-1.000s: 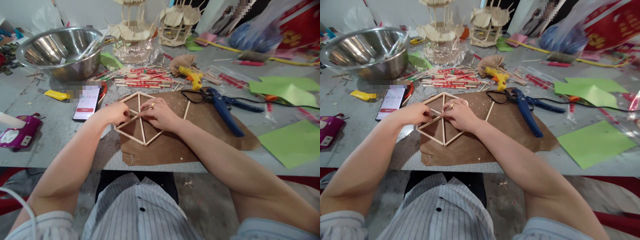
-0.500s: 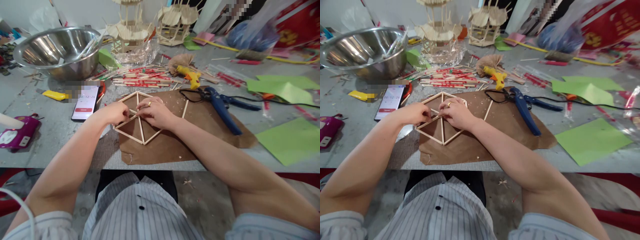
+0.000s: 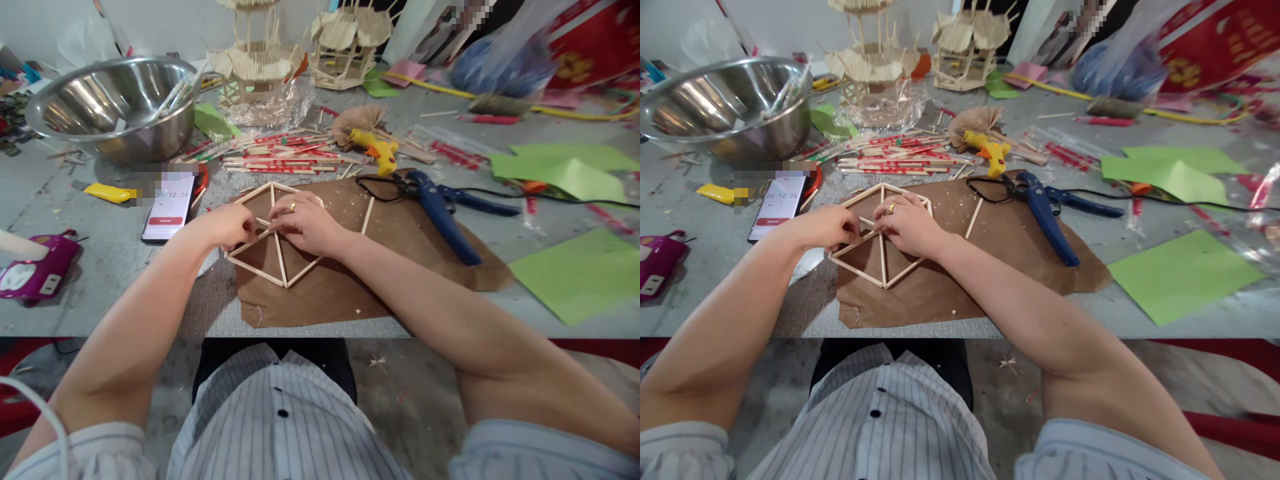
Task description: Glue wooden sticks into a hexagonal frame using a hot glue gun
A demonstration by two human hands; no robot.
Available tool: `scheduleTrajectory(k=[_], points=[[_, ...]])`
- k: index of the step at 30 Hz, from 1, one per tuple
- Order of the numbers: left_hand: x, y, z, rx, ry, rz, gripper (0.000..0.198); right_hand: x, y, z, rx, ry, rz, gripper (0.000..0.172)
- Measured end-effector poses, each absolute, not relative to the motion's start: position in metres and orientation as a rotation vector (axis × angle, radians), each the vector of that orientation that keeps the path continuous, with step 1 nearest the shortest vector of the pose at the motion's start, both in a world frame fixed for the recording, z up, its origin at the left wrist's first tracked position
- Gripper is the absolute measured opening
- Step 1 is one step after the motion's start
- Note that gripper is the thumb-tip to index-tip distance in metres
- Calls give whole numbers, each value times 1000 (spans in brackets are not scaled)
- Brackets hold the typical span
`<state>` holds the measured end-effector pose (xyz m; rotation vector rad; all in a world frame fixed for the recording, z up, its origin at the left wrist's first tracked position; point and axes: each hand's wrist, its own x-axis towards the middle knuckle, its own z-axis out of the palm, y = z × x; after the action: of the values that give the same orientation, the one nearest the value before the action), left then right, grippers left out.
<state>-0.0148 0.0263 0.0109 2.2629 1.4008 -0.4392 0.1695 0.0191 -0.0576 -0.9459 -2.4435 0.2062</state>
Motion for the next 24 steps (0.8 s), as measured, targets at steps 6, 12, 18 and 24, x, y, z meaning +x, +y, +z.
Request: scheduleTrajectory(k=[6, 12, 18, 24], points=[[-16, 27, 11, 2257, 1404, -407, 19, 169, 18, -56, -956, -2451, 209, 25], [-16, 25, 12, 2287, 1376, -345, 20, 169, 18, -56, -953, -2447, 204, 25], [-15, 24, 8, 2205, 1414, -315, 22, 169, 19, -55, -951, -2459, 198, 25], [-15, 25, 3, 2080, 1439, -263, 23, 170, 19, -55, -949, -2464, 201, 24]])
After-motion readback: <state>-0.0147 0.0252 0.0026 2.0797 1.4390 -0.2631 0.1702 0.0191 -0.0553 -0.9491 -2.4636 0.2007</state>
